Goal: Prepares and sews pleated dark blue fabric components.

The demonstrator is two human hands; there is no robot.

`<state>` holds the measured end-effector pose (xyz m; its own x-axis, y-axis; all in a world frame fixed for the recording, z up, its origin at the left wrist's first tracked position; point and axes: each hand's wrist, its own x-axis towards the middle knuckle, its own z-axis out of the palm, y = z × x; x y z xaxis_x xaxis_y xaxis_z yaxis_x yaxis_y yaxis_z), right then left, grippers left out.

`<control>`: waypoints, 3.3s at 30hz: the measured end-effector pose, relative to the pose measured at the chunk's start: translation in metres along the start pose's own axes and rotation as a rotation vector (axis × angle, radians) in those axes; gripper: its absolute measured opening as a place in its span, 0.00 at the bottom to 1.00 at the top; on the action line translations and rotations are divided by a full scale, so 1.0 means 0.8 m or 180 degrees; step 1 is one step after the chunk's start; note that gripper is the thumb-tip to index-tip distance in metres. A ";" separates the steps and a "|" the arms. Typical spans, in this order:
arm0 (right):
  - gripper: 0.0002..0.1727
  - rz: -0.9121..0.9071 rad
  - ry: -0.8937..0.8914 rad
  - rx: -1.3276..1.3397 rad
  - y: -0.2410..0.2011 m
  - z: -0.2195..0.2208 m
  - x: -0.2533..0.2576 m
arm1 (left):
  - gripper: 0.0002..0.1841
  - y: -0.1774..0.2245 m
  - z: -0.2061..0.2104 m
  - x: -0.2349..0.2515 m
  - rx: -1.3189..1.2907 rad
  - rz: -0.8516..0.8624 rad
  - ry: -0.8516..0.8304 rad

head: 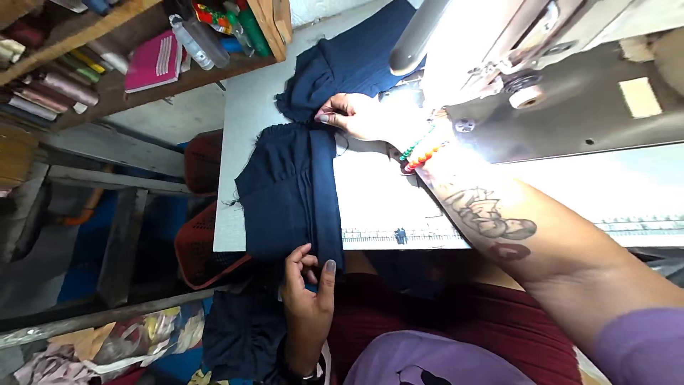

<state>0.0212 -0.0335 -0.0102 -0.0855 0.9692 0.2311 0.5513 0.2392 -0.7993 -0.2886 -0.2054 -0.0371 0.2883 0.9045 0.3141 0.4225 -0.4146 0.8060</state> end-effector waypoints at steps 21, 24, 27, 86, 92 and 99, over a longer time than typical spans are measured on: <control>0.20 0.0385 -0.0217 -0.0479 -0.011 -0.022 -0.010 | 0.11 0.006 0.041 -0.007 0.0525 0.1391 -0.0466; 0.23 0.0398 -0.0120 -0.0502 -0.012 -0.021 -0.012 | 0.12 0.005 0.041 -0.002 0.0510 0.1323 -0.0243; 0.18 0.0704 -0.0354 -0.0515 -0.022 -0.024 -0.013 | 0.24 0.002 0.040 0.005 0.1027 0.1253 -0.0308; 0.10 0.1468 0.1211 -0.1097 -0.089 -0.014 -0.319 | 0.31 0.010 0.031 0.259 0.1774 0.1269 -0.1759; 0.17 0.1931 0.1877 -0.1229 -0.060 -0.035 -0.340 | 0.19 0.007 0.090 0.294 0.1187 0.1301 -0.2086; 0.15 0.0945 0.1746 -0.2394 -0.096 0.000 -0.350 | 0.13 0.050 0.098 0.211 0.1545 0.2385 -0.1076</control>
<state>0.0028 -0.3231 -0.0133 0.4354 0.7764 0.4557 0.8899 -0.2947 -0.3481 -0.1560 -0.0773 0.0089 0.8296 0.3418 0.4414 0.3157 -0.9393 0.1340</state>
